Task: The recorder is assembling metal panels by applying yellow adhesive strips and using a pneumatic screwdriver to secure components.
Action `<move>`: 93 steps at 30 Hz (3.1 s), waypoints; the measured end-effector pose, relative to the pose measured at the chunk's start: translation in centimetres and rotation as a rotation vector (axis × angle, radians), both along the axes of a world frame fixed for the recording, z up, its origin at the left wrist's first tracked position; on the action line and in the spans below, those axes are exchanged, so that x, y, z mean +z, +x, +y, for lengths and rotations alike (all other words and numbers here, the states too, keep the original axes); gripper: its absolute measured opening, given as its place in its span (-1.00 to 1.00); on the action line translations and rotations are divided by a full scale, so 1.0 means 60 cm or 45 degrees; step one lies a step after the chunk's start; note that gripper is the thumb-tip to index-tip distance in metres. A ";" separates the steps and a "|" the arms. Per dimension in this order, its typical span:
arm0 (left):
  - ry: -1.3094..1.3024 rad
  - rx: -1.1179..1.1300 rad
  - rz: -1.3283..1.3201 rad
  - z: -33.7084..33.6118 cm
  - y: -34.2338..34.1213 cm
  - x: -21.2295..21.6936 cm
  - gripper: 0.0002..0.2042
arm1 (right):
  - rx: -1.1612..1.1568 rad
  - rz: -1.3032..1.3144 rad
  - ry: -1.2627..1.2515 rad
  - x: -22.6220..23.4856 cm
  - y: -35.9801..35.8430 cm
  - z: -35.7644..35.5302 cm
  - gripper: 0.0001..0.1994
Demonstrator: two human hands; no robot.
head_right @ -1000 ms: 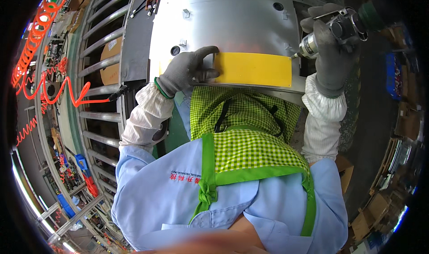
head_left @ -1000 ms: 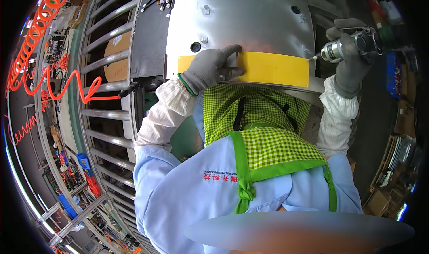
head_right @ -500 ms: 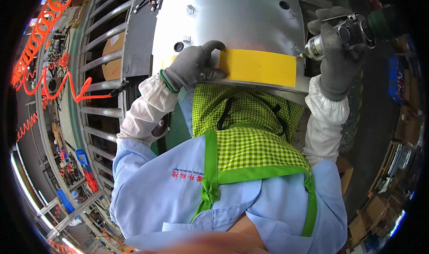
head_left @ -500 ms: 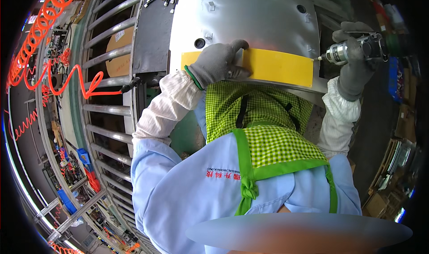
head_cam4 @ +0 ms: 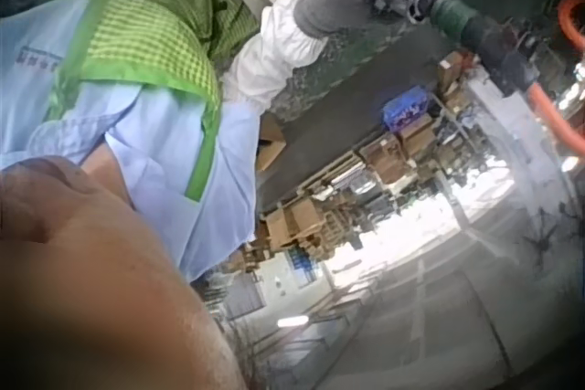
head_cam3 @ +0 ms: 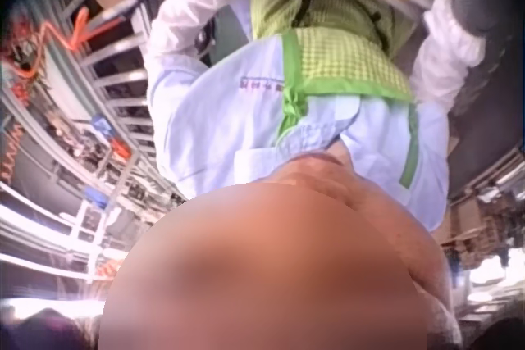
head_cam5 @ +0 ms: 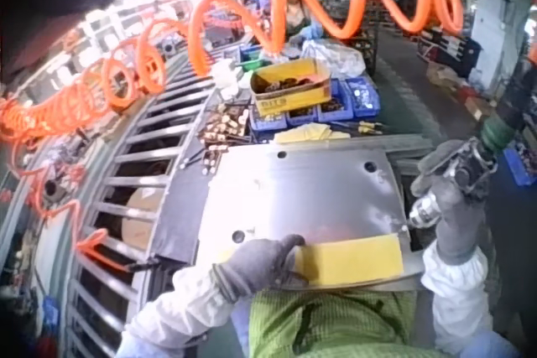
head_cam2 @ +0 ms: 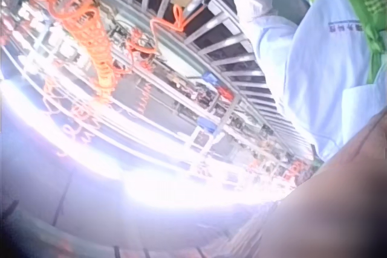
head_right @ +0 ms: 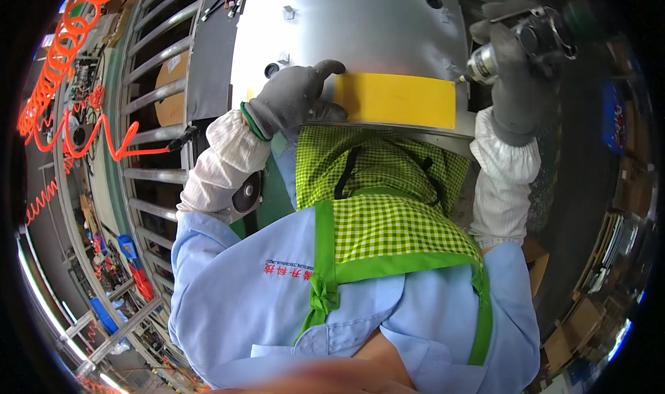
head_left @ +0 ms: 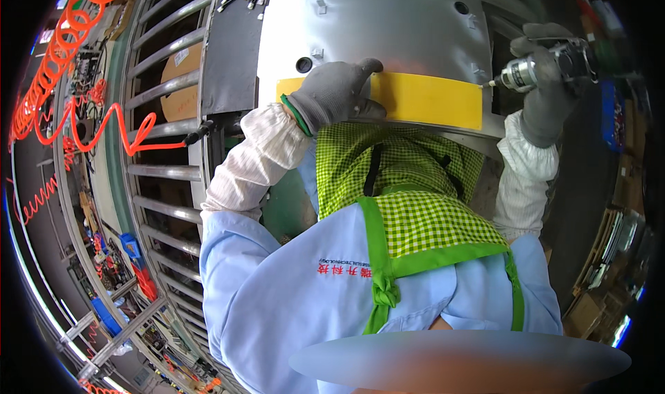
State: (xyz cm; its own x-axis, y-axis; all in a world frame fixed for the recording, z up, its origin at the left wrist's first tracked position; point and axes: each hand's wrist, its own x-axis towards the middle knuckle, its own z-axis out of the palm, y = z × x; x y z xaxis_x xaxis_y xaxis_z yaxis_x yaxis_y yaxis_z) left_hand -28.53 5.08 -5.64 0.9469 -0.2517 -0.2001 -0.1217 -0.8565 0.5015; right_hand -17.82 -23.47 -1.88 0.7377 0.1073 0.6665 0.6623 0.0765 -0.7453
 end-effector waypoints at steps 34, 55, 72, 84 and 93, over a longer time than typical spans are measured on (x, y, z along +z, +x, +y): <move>0.111 -0.279 -0.056 -0.195 0.055 -0.036 -0.44 | -0.063 -0.245 -0.195 0.013 -0.004 0.012 -0.88; 0.041 -0.286 -0.123 -0.136 0.048 -0.035 -0.51 | -0.046 0.157 0.004 0.012 -0.018 0.012 -0.74; 0.035 -0.246 -0.053 -0.029 0.039 -0.028 -0.36 | -0.045 0.128 0.037 0.024 -0.017 0.017 -0.75; 0.031 -0.207 -0.066 -0.029 0.037 -0.040 -0.39 | -0.080 0.121 0.020 0.021 -0.016 0.015 -0.71; 0.023 -0.194 0.062 -0.027 0.038 -0.042 -0.40 | -0.056 0.103 0.016 0.019 -0.017 0.020 -0.82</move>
State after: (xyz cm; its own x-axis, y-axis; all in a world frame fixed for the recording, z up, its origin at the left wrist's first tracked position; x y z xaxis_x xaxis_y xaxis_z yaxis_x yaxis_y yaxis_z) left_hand -26.25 3.45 -8.13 0.8868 -0.3880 -0.2509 -0.2269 -0.8387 0.4951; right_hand -18.84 -22.27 -0.72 0.7928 0.0656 0.6059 0.6032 0.0581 -0.7955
